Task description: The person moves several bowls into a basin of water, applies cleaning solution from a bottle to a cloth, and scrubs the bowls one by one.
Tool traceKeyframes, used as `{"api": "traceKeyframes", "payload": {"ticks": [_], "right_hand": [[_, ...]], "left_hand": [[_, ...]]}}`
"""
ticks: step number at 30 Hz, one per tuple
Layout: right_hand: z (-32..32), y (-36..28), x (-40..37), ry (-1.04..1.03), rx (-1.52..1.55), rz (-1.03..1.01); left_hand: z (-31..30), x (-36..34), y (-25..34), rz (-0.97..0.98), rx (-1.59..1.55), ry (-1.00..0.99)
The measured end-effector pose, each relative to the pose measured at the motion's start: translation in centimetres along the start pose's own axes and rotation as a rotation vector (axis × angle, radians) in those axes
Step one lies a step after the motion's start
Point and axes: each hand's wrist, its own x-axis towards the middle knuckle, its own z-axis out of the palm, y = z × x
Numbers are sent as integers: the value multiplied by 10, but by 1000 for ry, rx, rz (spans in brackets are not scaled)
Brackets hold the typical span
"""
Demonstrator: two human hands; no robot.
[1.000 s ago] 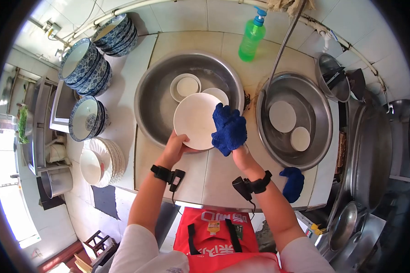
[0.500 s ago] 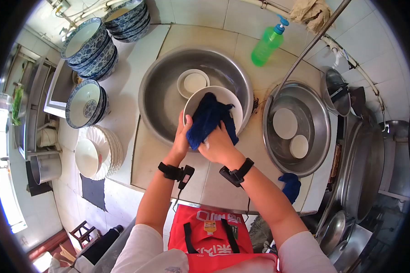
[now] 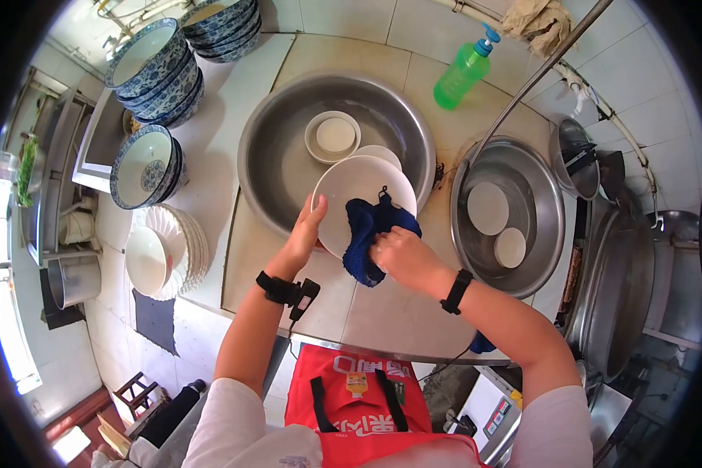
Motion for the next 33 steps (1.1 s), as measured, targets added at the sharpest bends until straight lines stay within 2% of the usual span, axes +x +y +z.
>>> {"api": "traceKeyframes", "payload": {"ticks": [6,7,8,9,10,12,14,15,16,17,19,21,22,23,24,25,26,27,28,30,31,32,33], "right_hand": [[1,20,-18,47,82,-119],[-5,22,-20,49,83,-114],[-12,24,-22,-20,35,-187],[-20,26,-24,-88,-14,-259],[-25,27,-24,-87,-13,-254],[-34,30,-24,-225,52,-410],[-38,27,-25,-205,31,-447],[-38,23,-26,-176,16,-486],[-36,18,-28,-180,18,-487],[-33,13,-30,-203,-52,-428],[-20,7,-33,-223,-127,-368],[-1,1,-36,22,-390,-175],[2,-7,-36,20,-390,-171],[5,-13,-32,-74,-280,-58],[9,-22,-28,-167,-165,53],[15,-32,-23,-167,-156,53],[22,-40,-15,-154,10,161],[28,-49,-7,-141,175,269],[36,-57,4,-141,176,273],[47,-71,24,106,12,584],[49,-71,28,204,-117,565],[50,-66,27,205,-118,567],[44,-61,27,241,-104,482]], "left_hand": [[-3,5,-1,-118,-34,-114],[-14,11,-2,-149,-23,-202],[-21,17,-3,-181,-11,-289],[-22,19,5,-182,-5,-293],[-22,21,14,-171,54,-335],[-20,33,24,-158,108,-377],[-13,50,26,-75,665,-449],[-8,52,23,-77,659,-453],[-3,54,22,18,860,-422],[-1,55,21,117,1062,-383],[-7,56,8,178,1032,-302],[-5,46,2,235,1003,-236],[3,33,10,77,921,-106],[8,25,13,-77,832,27],[8,24,1,-80,833,27],[7,27,-18,-12,788,101],[7,31,-35,63,741,176],[9,32,-46,62,743,175],[15,34,-54,64,682,229],[19,32,-61,66,620,278],[20,29,-61,124,514,319],[19,28,-60,182,406,361],[16,25,-56,217,412,383]]}}
